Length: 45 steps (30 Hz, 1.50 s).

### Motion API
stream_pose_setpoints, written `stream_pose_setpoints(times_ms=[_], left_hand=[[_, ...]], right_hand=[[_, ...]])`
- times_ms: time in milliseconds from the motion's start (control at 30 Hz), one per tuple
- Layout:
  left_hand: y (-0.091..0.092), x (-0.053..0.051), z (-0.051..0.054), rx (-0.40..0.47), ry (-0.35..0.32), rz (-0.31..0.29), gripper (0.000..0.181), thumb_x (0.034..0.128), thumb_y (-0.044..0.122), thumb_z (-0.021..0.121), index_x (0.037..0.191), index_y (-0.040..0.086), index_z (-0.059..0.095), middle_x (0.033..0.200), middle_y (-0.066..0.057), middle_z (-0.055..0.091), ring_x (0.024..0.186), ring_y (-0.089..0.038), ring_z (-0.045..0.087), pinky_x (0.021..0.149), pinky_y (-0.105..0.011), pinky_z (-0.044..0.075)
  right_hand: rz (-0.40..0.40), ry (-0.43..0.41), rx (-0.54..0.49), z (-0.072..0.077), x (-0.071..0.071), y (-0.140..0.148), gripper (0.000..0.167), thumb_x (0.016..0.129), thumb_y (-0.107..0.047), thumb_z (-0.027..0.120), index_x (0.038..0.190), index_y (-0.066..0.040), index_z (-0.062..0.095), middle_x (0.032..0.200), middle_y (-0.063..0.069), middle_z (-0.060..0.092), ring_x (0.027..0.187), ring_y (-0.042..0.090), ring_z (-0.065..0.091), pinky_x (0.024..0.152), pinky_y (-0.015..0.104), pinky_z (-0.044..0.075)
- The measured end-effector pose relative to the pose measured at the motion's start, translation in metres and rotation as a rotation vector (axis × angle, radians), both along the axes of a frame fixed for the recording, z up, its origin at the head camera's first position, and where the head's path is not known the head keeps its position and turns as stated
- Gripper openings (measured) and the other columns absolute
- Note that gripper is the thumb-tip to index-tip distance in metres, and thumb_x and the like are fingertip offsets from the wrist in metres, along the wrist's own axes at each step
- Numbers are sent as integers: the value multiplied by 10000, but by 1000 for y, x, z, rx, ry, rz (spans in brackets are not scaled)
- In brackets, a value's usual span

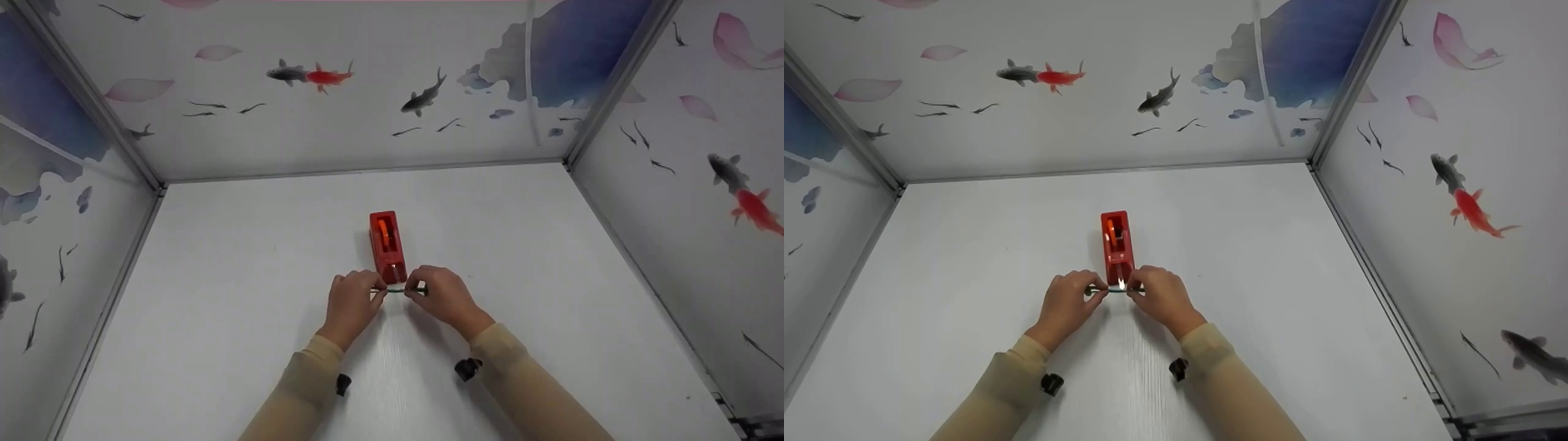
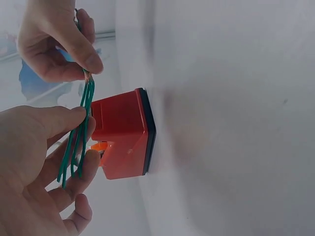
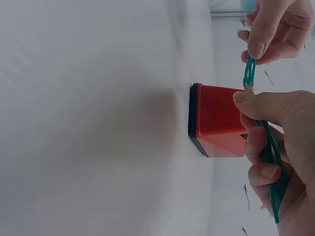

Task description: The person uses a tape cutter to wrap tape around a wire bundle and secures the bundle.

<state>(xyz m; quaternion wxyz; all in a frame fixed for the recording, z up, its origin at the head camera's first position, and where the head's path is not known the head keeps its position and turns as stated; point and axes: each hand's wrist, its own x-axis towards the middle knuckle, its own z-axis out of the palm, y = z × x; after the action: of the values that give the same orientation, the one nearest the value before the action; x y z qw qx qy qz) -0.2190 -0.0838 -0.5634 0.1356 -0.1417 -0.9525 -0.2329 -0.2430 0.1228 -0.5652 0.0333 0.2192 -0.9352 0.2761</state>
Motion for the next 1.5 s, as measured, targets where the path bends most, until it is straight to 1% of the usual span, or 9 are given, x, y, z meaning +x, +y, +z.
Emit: stream_pose_setpoints(times_ms=[233, 400, 533, 767, 833, 933, 1100, 1267, 1500], left_hand=[[1, 2, -1, -1, -16, 9, 118, 851, 204, 859, 902, 219, 754, 920, 57, 766, 858, -145, 672, 785, -354, 474], [1, 3, -2, 52, -58, 3, 185, 841, 192, 869, 977, 217, 746, 952, 48, 751, 875, -144, 667, 811, -375, 486], [-2, 2, -3, 190, -180, -25, 245, 882, 190, 834, 1109, 214, 745, 1017, 39, 752, 899, -137, 658, 848, -371, 517], [-12, -5, -6, 649, -523, -97, 183, 1038, 273, 639, 1159, 182, 741, 1032, 9, 758, 943, -180, 675, 870, -383, 555], [-13, -7, -6, 708, -576, -98, 218, 1052, 297, 612, 1157, 157, 742, 1013, -18, 757, 916, -209, 680, 873, -426, 557], [-15, -10, -6, 726, -618, -91, 229, 1050, 303, 615, 1144, 144, 750, 1002, -29, 753, 887, -212, 671, 880, -452, 552], [-15, -11, -6, 686, -637, -92, 171, 1028, 249, 654, 1117, 149, 759, 994, -14, 746, 886, -197, 649, 813, -360, 548], [-15, -10, -6, 667, -595, -104, 111, 1002, 171, 686, 1077, 154, 765, 996, 1, 746, 902, -185, 645, 781, -311, 533], [-16, -7, -3, 583, -477, -92, 78, 962, 140, 736, 1024, 172, 771, 987, 32, 727, 918, -166, 613, 796, -317, 527]], right_hand=[[15, -202, -93, -4, -2, 5, 127, 933, -169, 779, 1056, -145, 797, 948, -56, 721, 818, 102, 615, 755, 294, 554], [33, -209, -155, -3, -1, 8, 128, 966, -155, 735, 1079, -116, 780, 958, -52, 699, 810, 117, 610, 744, 282, 553], [57, -149, -198, -2, 0, 9, 103, 962, -135, 738, 1063, -130, 759, 965, -43, 697, 800, 116, 601, 729, 262, 549], [76, -87, -236, -3, -1, 8, 86, 965, -109, 729, 1014, -177, 712, 970, -55, 672, 825, 91, 588, 750, 249, 545], [88, -76, -251, -3, -1, 8, 78, 968, -108, 726, 1003, -173, 702, 970, -49, 665, 832, 96, 593, 753, 257, 552], [110, -57, -266, -3, -1, 8, 80, 964, -103, 728, 982, -167, 684, 980, -37, 658, 850, 103, 603, 753, 266, 554], [122, -38, -272, -6, -2, 8, 118, 936, -72, 754, 946, -170, 690, 990, -48, 647, 861, 95, 607, 738, 250, 548], [125, -26, -276, -6, -3, 10, 139, 906, -35, 778, 955, -155, 729, 1000, -44, 638, 857, 99, 610, 738, 251, 556], [127, -157, -254, -4, -5, 14, 193, 950, -103, 748, 1126, -182, 769, 1043, -77, 712, 903, 102, 651, 811, 273, 576]])
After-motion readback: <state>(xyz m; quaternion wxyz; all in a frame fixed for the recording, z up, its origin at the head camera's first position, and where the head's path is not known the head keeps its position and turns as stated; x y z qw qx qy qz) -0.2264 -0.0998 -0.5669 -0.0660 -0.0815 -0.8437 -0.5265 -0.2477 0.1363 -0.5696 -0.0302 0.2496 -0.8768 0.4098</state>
